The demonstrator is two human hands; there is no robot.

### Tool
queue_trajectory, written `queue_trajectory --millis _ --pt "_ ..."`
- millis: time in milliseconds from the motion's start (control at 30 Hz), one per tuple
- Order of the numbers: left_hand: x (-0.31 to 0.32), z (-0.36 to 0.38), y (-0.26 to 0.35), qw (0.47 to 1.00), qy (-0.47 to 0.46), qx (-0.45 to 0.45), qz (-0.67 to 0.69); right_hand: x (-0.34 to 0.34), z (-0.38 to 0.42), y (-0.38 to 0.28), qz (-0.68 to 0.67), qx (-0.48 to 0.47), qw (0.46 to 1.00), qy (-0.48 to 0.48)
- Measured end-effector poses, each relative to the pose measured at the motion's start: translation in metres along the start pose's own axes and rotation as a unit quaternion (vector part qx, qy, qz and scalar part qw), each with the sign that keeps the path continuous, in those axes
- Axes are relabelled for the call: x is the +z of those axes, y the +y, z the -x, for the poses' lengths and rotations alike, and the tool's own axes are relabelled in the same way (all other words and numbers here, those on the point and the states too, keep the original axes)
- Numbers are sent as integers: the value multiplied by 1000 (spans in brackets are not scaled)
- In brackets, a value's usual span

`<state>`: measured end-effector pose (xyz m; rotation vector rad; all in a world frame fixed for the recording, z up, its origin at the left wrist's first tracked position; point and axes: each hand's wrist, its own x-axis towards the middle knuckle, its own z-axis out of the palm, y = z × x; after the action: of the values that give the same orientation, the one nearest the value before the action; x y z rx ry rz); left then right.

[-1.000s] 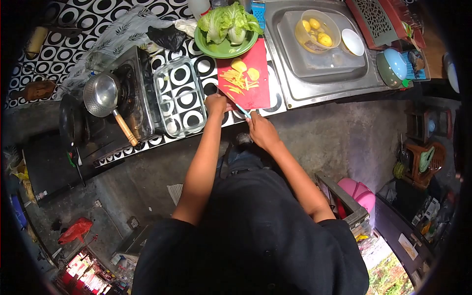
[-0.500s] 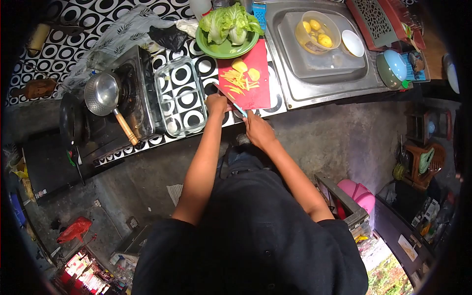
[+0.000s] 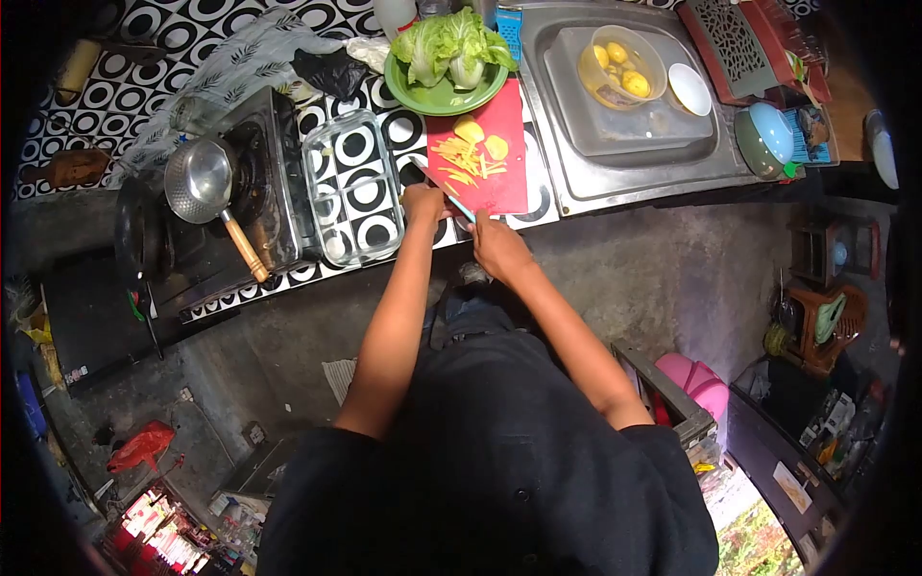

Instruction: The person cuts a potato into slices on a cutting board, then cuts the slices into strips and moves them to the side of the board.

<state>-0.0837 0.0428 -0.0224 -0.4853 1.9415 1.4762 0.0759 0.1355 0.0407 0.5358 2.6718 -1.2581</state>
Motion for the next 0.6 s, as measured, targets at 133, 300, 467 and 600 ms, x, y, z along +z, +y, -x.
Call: queue_trajectory --millis 133,300,467,600 --pt "0 3 3 1000 5 -1 1 5 -7 -2 -4 -11 1000 9" --pt "-1 3 2 1000 5 13 -25 -4 4 -2 -8 -9 1000 5" --pt "0 5 5 1000 13 6 -20 3 -10 -1 9 -8 1000 1" --pt "0 -4 -2 1000 1 11 0 4 -9 1 -5 -8 1000 1"
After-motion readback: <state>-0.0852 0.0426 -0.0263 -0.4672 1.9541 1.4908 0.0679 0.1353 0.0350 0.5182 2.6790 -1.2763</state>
